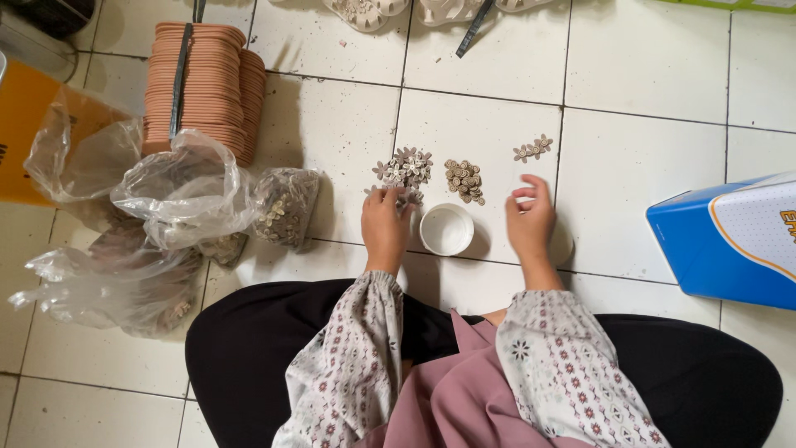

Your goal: The person sits on the tiled floor, opens plastic bags of small flower-shaped decorative pieces, and empties the pieces onto the floor. They sort the pieces into piles by type and place some pieces into a small white bowl while working.

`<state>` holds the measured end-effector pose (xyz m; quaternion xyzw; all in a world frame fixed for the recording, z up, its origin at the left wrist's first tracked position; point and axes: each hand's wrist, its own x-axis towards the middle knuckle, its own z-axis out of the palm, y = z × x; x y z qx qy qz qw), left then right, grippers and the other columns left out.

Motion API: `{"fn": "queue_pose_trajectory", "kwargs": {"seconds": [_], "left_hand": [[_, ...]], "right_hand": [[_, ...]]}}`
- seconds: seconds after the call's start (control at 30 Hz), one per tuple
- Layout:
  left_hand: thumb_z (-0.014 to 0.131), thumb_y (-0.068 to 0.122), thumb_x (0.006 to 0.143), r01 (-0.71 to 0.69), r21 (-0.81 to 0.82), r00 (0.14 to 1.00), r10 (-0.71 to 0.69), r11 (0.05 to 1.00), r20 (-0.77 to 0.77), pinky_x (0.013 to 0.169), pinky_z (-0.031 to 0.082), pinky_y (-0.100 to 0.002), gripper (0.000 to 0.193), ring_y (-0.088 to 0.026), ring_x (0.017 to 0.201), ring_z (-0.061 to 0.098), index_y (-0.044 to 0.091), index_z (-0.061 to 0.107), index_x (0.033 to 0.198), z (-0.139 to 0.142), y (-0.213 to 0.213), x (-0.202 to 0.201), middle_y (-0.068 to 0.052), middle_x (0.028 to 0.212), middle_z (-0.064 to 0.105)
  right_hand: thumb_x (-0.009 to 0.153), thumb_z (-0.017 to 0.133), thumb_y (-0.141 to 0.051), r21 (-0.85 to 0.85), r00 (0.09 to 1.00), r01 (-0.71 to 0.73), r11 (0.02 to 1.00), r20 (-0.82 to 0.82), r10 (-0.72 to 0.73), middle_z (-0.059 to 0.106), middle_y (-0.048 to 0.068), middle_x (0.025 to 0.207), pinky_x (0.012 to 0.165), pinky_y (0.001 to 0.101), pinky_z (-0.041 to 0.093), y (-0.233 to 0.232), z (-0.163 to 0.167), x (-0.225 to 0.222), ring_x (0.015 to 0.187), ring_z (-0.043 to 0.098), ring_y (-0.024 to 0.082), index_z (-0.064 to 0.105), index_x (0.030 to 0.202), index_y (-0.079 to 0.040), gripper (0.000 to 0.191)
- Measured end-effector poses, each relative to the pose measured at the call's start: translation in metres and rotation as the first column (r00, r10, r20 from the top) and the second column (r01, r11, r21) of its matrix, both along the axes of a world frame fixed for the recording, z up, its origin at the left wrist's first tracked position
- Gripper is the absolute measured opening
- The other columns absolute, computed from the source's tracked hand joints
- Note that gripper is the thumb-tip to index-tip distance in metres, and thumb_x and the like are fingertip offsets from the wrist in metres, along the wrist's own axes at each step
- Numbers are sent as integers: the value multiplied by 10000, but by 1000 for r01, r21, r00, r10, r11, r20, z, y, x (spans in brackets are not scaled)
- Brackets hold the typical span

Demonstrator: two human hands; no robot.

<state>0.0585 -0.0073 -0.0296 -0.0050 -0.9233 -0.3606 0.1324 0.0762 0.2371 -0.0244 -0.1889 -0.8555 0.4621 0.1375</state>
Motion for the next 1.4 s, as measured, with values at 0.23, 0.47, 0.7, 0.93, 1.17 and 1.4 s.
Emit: {"fn": "queue_pose_trajectory", "kwargs": {"seconds": [0.23,0.47,0.7,0.93,1.17,1.4], "left_hand": [[767,97,798,-16,-129,1000,19,992,18,775,522,-428,174,-314,901,648,121,741,968,-18,6,0,-79,960,707],[792,157,831,-29,-111,998,23,993,-51,666,512,-422,48,-273,747,685,133,764,861,-9,5,5,-69,810,736],[769,107,816,-96,111,994,101,989,-40,684,555,-383,96,-271,767,716,67,698,869,25,1,9,-83,843,746],[707,73,920,-158,618,981,50,770,188,684,609,-278,102,-151,817,766,16,685,1002,89,-21,25,-60,914,752],[718,27,932,-85,797,987,-56,597,148,687,580,-255,155,-126,843,699,-12,683,1079,131,-36,61,-62,966,731],[668,81,963,-246,918,929,-196,310,315,802,650,-321,190,-167,949,748,-30,678,1117,102,-37,84,-99,984,759]], "right_hand": [[824,667,-53,323,944,-319,891,32,327,579,79,1392,1101,439,411,-50,34,33,1288,457,325,793,1024,-169,263],[799,735,-506,407,808,-578,708,409,424,150,68,1695,1164,650,120,-65,53,46,1533,-8,439,791,1146,-315,400],[753,718,-666,392,760,-632,669,484,435,103,80,1697,1162,684,66,-65,44,44,1537,-80,427,762,1203,-318,571],[726,715,-701,403,759,-633,661,488,430,103,79,1704,1170,677,79,-65,43,43,1540,-68,426,760,1207,-318,618],[677,757,-677,328,764,-612,719,479,432,80,74,1698,1155,669,52,-63,57,41,1524,-96,424,761,1203,-320,635],[1047,337,-601,130,836,-538,833,-39,547,164,105,1754,1256,622,-7,-37,80,50,1603,-39,447,759,1215,-304,543]]}}
